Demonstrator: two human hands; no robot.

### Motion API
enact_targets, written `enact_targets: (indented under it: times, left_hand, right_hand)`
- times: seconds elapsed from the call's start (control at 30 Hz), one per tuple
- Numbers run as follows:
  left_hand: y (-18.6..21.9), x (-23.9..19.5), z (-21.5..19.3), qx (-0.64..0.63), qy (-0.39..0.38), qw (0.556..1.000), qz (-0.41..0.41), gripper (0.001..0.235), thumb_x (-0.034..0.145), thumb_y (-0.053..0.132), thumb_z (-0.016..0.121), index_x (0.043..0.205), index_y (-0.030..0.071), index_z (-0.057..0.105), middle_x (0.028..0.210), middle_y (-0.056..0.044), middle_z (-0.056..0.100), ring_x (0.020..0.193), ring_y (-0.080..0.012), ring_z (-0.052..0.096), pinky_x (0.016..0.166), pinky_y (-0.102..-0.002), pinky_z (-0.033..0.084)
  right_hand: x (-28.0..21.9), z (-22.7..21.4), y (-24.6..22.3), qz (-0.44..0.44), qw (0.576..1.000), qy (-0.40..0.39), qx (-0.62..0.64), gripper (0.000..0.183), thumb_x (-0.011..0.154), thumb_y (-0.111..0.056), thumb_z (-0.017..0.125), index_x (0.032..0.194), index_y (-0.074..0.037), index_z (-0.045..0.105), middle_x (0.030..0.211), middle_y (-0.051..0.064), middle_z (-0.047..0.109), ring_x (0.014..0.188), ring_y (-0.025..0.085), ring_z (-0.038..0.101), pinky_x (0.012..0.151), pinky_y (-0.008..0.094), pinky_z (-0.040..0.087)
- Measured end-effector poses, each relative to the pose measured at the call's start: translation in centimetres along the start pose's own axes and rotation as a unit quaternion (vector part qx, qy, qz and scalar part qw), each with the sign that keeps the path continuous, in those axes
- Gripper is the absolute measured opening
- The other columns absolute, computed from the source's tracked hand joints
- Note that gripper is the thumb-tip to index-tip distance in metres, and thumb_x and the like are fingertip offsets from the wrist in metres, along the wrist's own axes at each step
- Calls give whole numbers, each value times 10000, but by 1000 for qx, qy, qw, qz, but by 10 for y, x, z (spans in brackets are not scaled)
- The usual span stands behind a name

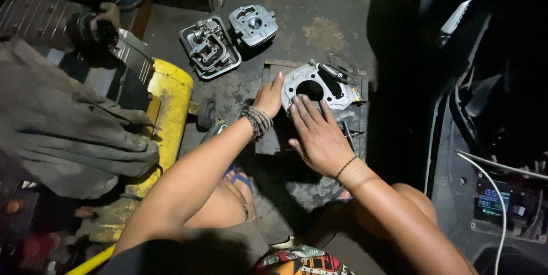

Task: Cleaning and inspecting the mating surface of a motorcycle cylinder block using a cloth and fingers.

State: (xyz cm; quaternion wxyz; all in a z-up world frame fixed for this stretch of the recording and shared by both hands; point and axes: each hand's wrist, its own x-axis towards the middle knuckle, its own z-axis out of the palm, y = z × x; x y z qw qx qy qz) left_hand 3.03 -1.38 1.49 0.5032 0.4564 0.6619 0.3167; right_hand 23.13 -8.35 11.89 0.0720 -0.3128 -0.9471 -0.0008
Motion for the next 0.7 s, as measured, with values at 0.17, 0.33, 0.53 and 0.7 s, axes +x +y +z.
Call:
enact_targets:
  times: [0.17, 0.33, 0.53, 0.7]
  left_hand:
    - [38, -29, -3, -2, -5, 998, -56, 839, 1049, 633, 234, 1437, -45, 537, 1473, -263, 539, 1435, -412, 432, 1190, -529, 336]
    - [29, -20, -6, 22, -18, 999, -43, 853, 1046, 649, 225, 1413, -39, 570, 1443, -263, 564, 1418, -420, 452, 1179, -542, 348]
    - [28, -23, -4, -1, -11, 1000, -27, 820, 1075, 593, 216, 1429, -69, 545, 1464, -286, 536, 1418, -458, 436, 1176, -563, 353]
    - [31, -23, -4, -8, -17, 999, -40, 771, 1089, 562, 229, 1468, -49, 507, 1508, -266, 499, 1442, -435, 410, 1193, -554, 329]
  right_hand:
    - [23, 23, 6, -1, 1000, 21, -7, 777, 974, -473, 561, 1524, 54, 411, 1604, 261, 399, 1526, 380, 325, 1245, 596, 178]
    - [15, 16, 6, 1, 1000, 29, -4, 771, 986, -489, 546, 1519, 53, 421, 1603, 255, 404, 1526, 376, 329, 1247, 588, 191]
    - [6, 13, 3, 2, 1000, 1, -4, 802, 953, -494, 562, 1519, 52, 407, 1613, 258, 382, 1535, 389, 307, 1238, 588, 197]
    - [27, 27, 12, -1, 999, 33, 28, 802, 972, -499, 568, 1522, 63, 411, 1609, 275, 381, 1521, 405, 328, 1233, 543, 265]
